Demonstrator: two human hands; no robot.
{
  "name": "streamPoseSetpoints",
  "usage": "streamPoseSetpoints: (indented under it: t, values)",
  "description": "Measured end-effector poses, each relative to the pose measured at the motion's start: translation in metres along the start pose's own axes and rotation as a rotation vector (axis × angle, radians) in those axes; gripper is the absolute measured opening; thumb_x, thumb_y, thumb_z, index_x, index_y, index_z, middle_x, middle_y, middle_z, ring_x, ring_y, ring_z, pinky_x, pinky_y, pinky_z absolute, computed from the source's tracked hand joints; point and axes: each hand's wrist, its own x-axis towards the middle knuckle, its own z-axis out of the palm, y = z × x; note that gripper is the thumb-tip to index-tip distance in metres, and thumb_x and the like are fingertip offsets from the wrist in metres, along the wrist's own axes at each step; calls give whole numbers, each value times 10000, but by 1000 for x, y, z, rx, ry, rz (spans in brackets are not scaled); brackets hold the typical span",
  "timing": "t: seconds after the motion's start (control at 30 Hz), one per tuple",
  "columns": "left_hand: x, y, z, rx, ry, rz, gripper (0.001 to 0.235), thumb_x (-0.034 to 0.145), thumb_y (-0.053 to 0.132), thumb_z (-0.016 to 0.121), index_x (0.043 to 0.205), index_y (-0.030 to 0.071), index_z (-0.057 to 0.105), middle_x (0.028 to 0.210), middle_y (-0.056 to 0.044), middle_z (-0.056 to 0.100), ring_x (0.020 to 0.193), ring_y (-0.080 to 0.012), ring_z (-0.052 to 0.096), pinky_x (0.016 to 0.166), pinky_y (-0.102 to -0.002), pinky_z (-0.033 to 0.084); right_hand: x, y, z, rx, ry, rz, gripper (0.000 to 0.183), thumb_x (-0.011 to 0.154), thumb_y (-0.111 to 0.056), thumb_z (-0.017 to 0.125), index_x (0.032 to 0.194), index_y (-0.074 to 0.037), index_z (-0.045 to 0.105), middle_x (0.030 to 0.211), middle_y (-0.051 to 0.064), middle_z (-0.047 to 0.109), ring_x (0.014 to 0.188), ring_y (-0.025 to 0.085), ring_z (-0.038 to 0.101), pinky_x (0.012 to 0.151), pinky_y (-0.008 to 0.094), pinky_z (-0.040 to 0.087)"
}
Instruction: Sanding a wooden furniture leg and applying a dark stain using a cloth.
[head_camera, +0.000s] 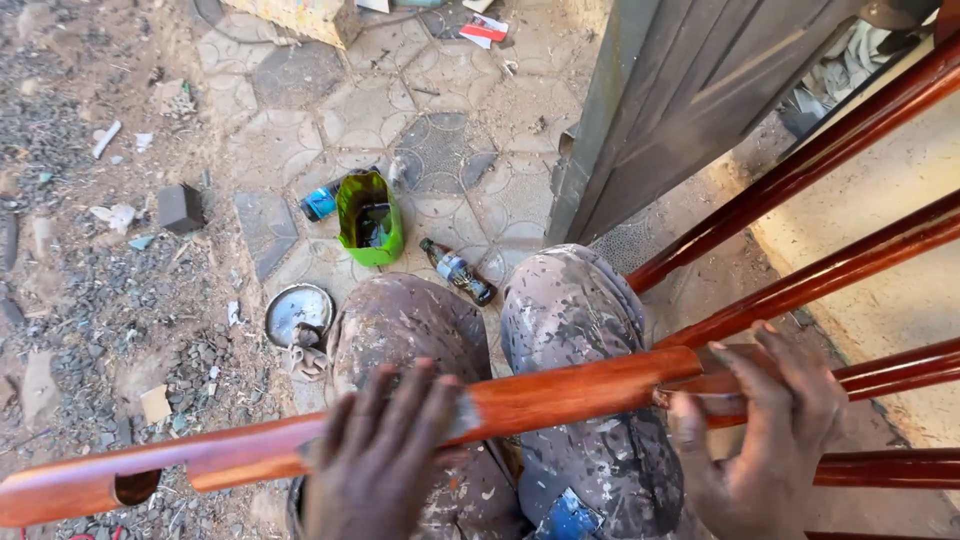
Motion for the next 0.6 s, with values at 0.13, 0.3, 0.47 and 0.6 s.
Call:
streamPoseSetpoints:
  t: [0.13,0.3,0.47,0.6]
  values:
    - [42,72,6,91,-6,109,824,1025,670,312,1645,154,142,1718,-121,-39,1562,-344,-96,1261,-534,-130,-32,-1,2,-185,-68,87,763,881,-546,532,1438,-34,429,1549,235,281,1466,482,215,1229,727,192]
    - [93,117,-12,-552,-92,257,825,806,101,643,1574,69,342,1590,-247,410,1374,-562,411,1128,-708,273,-41,-12,-13,-158,63,184,546,750,-333,841,1135,0,644,1468,200,513,1466,374,416,1296,558,251]
    - [56,66,-4,-12,19,354,1060,718,372,509,1653,148,63,1722,-173,19,1515,-432,118,1218,-608,106,-52,-9,-12,-23,152,262,462,730,-278,863,1006,3,623,1401,195,509,1485,405,374,1316,578,289]
    - [8,7,-4,-7,-51,214,765,901,600,479,1572,276,305,1674,-19,306,1503,-297,296,1225,-570,226,-59,10,-5,51,122,214,423,833,-315,743,1067,-6,574,1380,194,449,1495,412,297,1304,599,208]
